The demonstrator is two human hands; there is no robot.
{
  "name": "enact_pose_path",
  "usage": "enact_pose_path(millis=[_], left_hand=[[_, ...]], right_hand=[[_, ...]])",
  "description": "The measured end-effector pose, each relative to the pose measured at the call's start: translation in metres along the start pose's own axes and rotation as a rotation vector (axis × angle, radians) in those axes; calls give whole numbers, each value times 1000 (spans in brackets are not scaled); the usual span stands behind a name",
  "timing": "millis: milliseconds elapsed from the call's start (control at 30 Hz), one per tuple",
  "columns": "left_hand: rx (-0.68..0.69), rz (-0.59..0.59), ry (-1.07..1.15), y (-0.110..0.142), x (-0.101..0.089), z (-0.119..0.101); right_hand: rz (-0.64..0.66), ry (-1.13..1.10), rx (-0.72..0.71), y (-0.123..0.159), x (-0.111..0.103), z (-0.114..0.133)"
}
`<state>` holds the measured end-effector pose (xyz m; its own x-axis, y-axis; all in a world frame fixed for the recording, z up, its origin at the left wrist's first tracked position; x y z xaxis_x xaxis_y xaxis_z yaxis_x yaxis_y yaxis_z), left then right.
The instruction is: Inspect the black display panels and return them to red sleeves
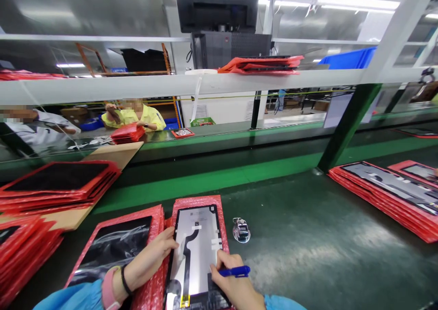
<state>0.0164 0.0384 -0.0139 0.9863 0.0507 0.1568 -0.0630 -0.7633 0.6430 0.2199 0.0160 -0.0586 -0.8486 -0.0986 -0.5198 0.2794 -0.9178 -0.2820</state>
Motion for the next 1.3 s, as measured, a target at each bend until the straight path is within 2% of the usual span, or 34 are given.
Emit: enact_pose_path(millis=[200, 267, 400, 533, 633, 767, 833, 900, 1000, 1200, 1300], left_hand=[[-60, -105, 26, -17, -8, 2], [-59, -57, 34, -22, 0, 3], [9, 125, 62, -24, 27, 7], [104, 178, 107, -16, 37, 5], [205, 168, 106, -2, 30, -11], [356, 95, 94, 25, 9, -42], [415, 52, 91, 40, -2, -56], [467, 21, 93, 55, -11, -66], [530, -17, 103, 75, -24, -76], [529, -103, 170, 98, -51, -76], [503, -139, 232, 106, -60, -74]], right_hand=[[-83, -262, 92, -9, -8, -10], [-109, -361, 137, -11, -11, -14], [-145, -490, 167, -13, -13, -17], [-187, -566, 127, -11, -18, -12], [-277, -593, 87, -6, -32, -8], [-436, -623, 54, -3, -55, -2], [-469, -639, 45, -7, -61, 3], [-448, -657, 38, -16, -61, 12], [-333, -677, 21, -33, -54, 36], [-41, -814, -7, -50, -33, 102], [-35, -798, -16, -50, -32, 125]])
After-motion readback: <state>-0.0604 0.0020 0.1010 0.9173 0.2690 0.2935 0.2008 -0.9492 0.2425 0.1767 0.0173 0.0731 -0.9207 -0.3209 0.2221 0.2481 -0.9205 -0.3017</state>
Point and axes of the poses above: each hand's wrist, its own y-axis away from the middle knuckle, its own x-axis out of the palm, z = x × y, the point moved 6 cm from there along -y, towards the middle knuckle, and after that the axes turned 14 degrees about -x, right-handed, at the moved point
